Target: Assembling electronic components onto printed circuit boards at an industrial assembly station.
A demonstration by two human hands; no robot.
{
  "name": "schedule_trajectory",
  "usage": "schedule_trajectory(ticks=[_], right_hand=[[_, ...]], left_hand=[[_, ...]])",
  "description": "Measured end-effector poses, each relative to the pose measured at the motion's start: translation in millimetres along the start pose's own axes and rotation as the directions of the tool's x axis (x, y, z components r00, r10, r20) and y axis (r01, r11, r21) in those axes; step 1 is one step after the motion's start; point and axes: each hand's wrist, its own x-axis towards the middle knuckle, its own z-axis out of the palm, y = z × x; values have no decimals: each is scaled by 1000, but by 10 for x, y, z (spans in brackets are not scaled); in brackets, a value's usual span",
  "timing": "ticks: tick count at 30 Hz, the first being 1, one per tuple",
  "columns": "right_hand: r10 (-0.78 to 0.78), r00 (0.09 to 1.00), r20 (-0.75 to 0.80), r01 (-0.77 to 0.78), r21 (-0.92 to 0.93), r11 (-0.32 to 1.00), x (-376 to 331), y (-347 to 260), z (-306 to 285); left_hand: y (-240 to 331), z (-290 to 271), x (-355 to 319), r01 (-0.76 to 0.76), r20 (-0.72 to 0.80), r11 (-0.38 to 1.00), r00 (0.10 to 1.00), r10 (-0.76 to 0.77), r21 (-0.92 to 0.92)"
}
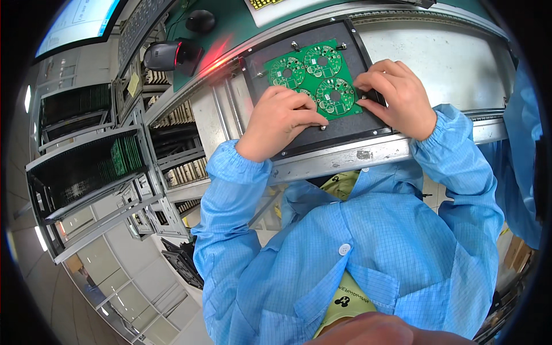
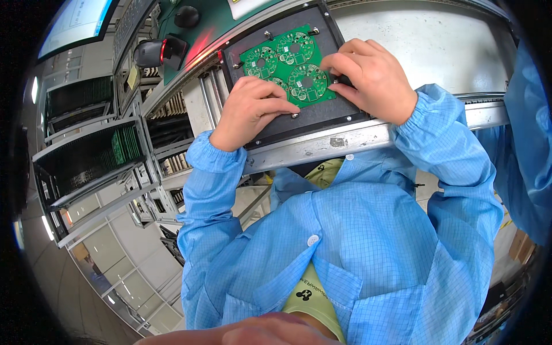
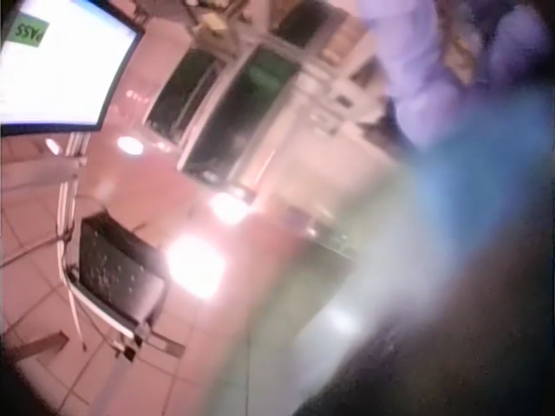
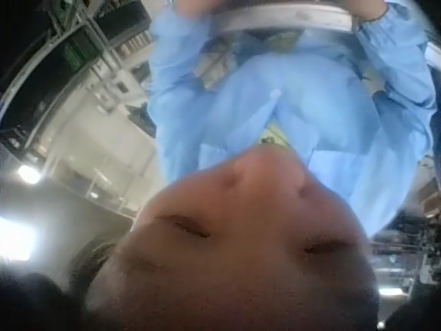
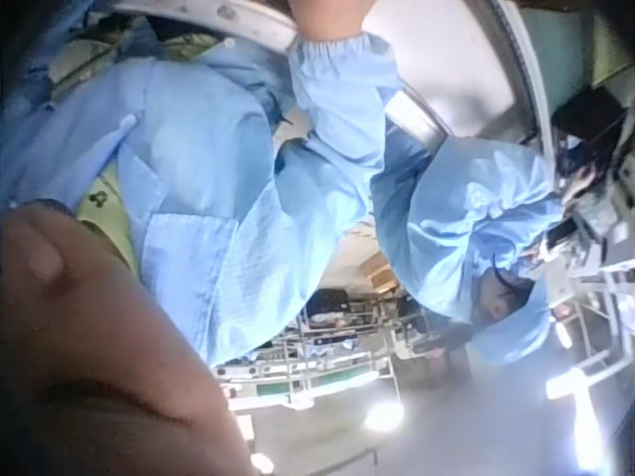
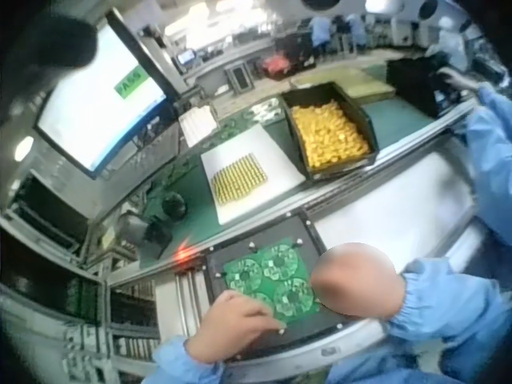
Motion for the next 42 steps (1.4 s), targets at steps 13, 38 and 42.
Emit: schedule_trajectory(ticks=[13,38,42], right_hand=[[115,988,-104,-103,110,989,1155,861,630],[411,867,283,-477,710,518,920,1050,561],[427,720,548,-637,766,91,674,694,221]], left_hand=[[-1193,-222,960,408,-475,901,828,-299,145],[-1524,-5,1295,316,-508,808,861,-24,497],[-1562,-41,1316,434,-440,777,869,-227,456]])
